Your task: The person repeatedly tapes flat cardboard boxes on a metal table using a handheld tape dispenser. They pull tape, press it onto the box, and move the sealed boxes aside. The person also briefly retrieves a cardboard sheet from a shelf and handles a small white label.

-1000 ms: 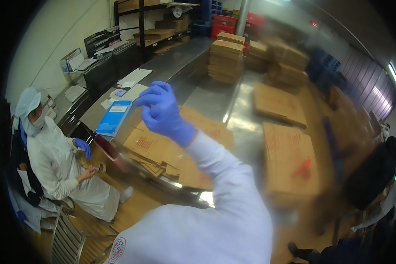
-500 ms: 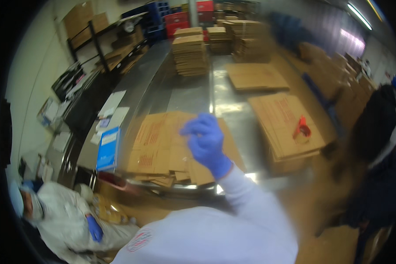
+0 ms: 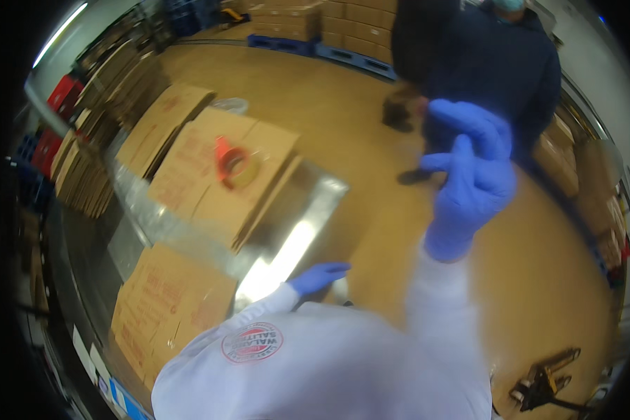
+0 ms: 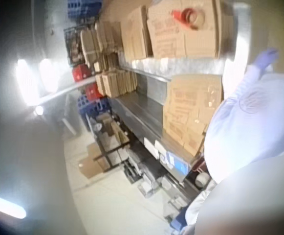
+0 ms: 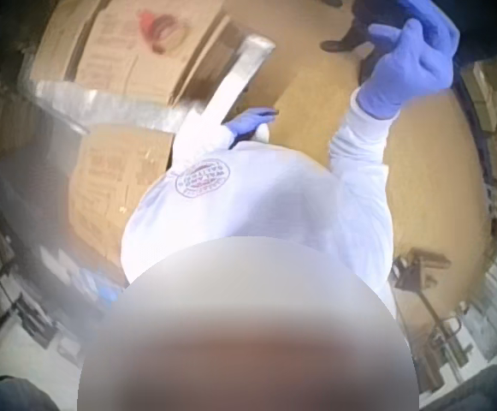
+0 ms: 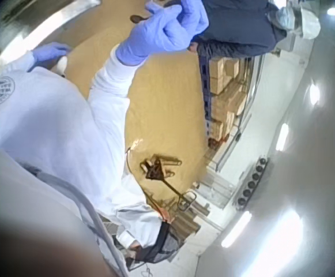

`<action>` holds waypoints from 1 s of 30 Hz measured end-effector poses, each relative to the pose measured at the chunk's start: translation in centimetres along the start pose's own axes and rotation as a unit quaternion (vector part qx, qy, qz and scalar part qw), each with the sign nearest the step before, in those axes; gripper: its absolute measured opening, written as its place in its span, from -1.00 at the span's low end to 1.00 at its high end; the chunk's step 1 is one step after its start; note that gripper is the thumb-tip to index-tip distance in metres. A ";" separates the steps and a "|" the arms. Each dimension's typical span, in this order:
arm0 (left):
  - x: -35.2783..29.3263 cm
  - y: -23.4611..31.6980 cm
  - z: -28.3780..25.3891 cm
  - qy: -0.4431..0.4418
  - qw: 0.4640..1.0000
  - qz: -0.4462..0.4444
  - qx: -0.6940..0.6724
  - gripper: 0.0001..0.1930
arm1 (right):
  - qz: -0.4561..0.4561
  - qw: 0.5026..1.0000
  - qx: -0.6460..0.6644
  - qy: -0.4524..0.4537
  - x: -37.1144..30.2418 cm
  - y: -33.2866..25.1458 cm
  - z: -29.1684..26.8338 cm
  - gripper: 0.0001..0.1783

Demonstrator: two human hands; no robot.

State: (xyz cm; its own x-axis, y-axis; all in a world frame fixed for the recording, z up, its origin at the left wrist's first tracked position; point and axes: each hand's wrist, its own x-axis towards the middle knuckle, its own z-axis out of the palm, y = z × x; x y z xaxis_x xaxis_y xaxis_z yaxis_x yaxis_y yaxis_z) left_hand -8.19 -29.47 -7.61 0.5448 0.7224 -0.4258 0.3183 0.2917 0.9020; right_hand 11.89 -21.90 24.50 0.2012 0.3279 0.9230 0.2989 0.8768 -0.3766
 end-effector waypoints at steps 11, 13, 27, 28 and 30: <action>45.2 -10.6 -6.3 -0.007 0.999 0.045 0.009 -0.60 | -0.026 0.923 -0.121 -0.363 1.8 27.0 8.4 -0.77; 56.8 -17.2 -13.0 0.297 0.876 0.243 0.291 -0.65 | -0.124 0.883 -0.007 -0.454 2.1 30.1 17.2 -0.83; 56.1 1.3 -35.9 0.331 0.816 -0.114 -0.459 -0.61 | -0.076 0.612 -0.279 -0.736 -14.8 85.6 7.7 -0.86; 56.7 2.7 -38.7 0.330 0.823 -0.098 -0.451 -0.61 | -0.034 0.603 -0.320 -0.730 -18.4 88.6 3.0 -0.84; 57.9 4.3 -44.7 0.332 0.827 -0.064 -0.448 -0.60 | 0.039 0.484 -0.300 -0.821 -21.5 93.3 -2.8 -0.82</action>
State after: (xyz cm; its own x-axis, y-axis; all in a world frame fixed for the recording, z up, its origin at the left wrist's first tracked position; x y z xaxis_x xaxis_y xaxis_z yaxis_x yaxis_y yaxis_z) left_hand -9.94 41.58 -25.21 -0.0906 0.7476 -0.6579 -0.5253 0.5254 0.6693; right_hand 38.12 51.90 -30.72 -0.6314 0.6221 -0.4630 0.6672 0.7401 0.0846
